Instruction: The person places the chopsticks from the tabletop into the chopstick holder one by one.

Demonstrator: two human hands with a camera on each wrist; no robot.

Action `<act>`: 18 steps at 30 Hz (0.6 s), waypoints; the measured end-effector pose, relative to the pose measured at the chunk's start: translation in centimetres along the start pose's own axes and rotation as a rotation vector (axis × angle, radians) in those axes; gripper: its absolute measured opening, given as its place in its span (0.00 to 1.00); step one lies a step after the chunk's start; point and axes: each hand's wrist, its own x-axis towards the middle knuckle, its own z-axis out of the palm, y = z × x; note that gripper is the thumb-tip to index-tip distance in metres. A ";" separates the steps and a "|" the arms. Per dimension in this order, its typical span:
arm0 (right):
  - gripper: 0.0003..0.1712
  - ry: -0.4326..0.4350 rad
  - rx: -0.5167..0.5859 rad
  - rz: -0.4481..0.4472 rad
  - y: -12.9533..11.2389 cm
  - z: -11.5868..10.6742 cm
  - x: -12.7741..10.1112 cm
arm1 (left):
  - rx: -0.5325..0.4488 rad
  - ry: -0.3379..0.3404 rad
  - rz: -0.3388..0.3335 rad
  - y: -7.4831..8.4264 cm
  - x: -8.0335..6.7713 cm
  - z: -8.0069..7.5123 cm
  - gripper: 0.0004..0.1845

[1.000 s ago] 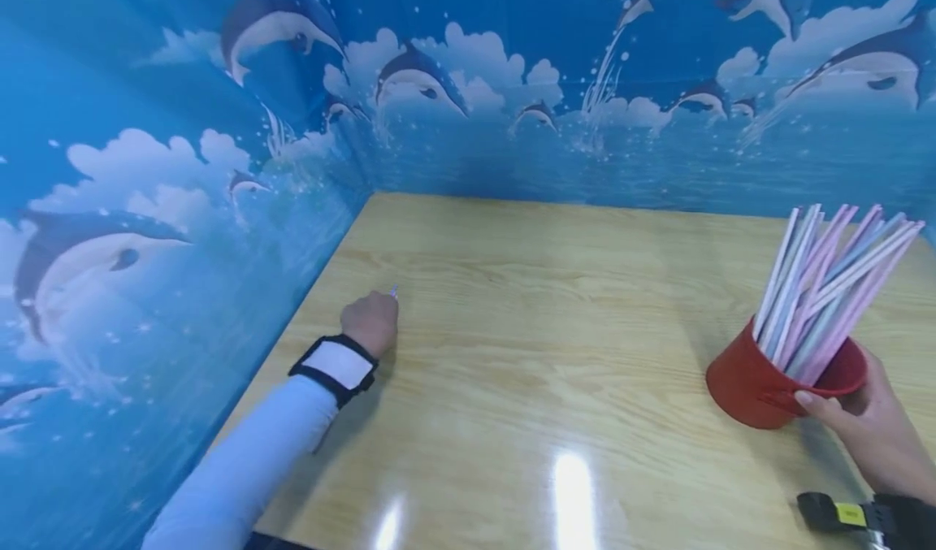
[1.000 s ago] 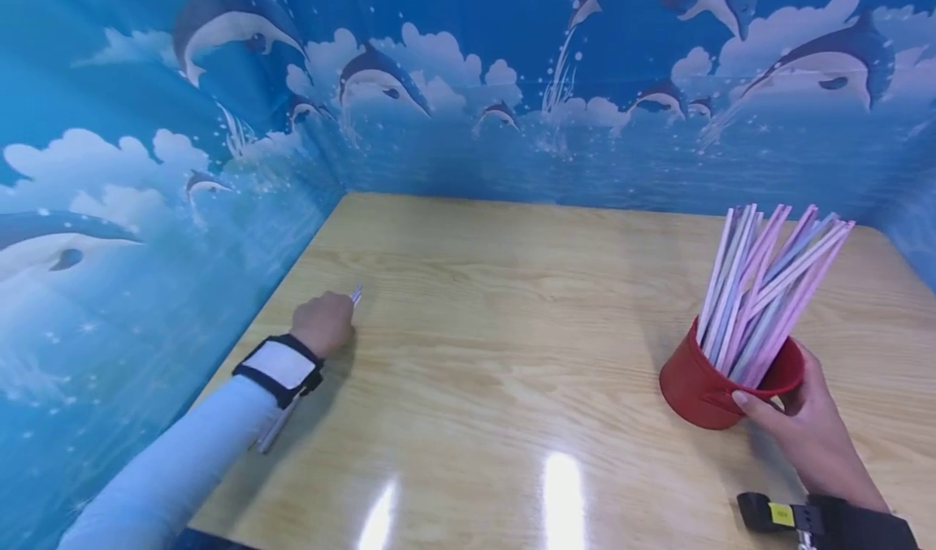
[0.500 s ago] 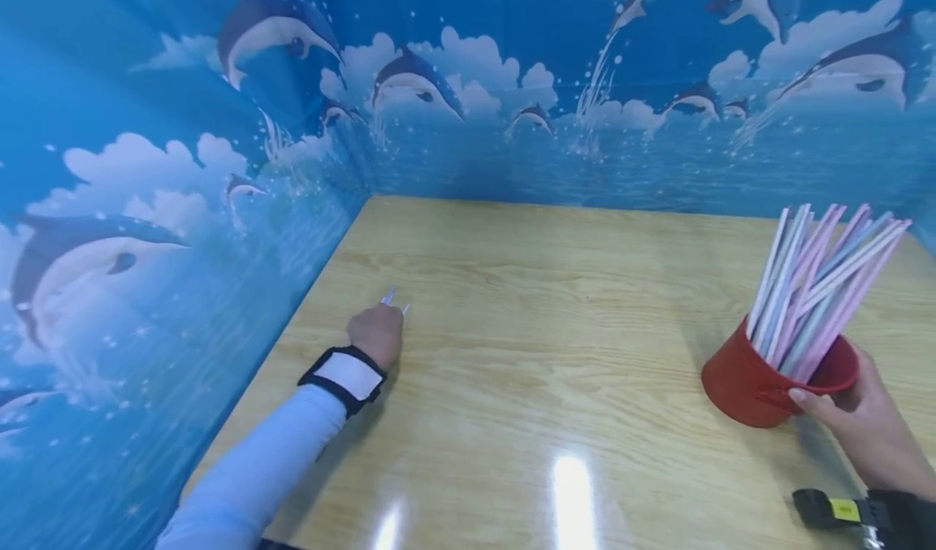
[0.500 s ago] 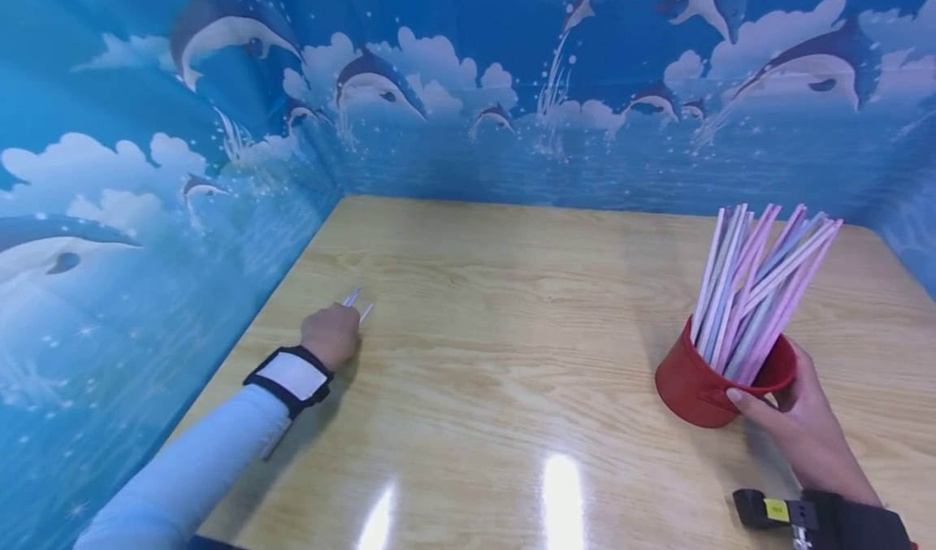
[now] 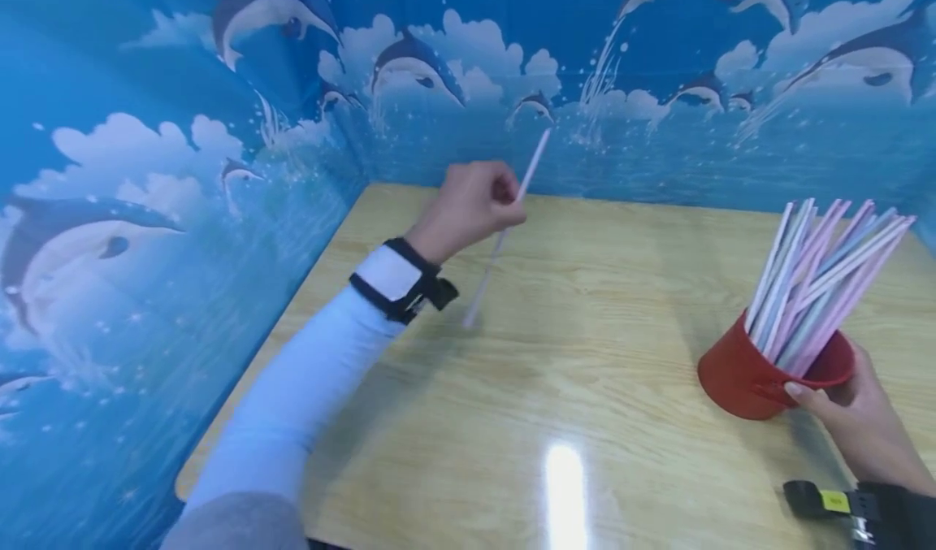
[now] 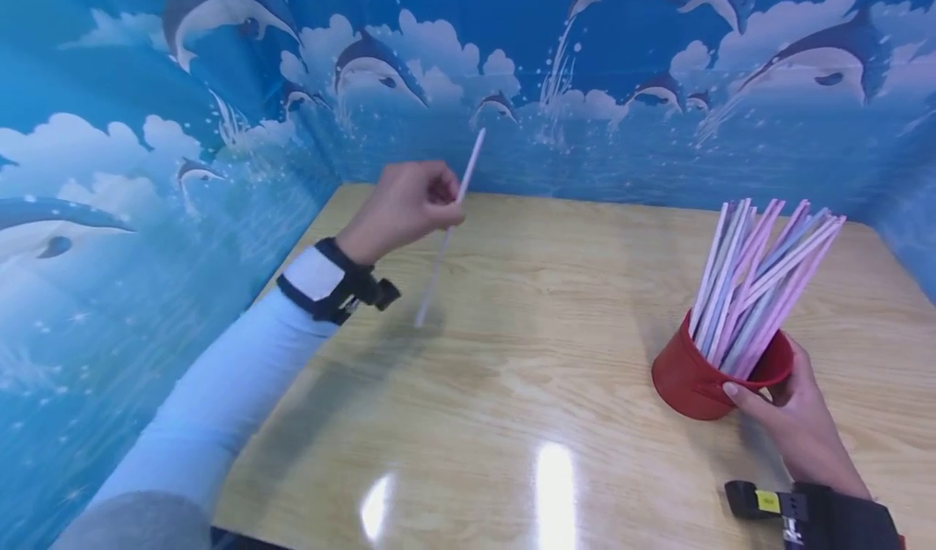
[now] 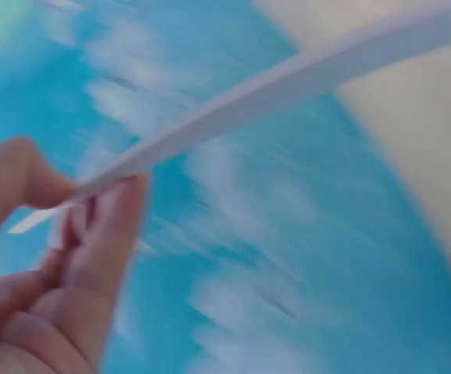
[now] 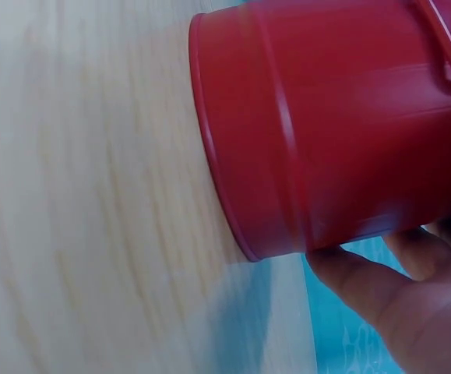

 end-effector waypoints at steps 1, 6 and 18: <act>0.44 -0.007 0.015 -0.005 -0.3 -0.2 -0.1 | -0.080 0.010 0.084 2.5 0.7 0.1 0.07; 0.43 -0.046 0.036 -0.024 -1.4 -0.6 -0.5 | -0.292 -0.030 0.433 12.8 1.8 2.3 0.09; 0.42 -0.076 0.089 -0.067 -2.5 -1.1 -0.6 | -0.262 -0.191 0.570 18.4 4.3 13.6 0.08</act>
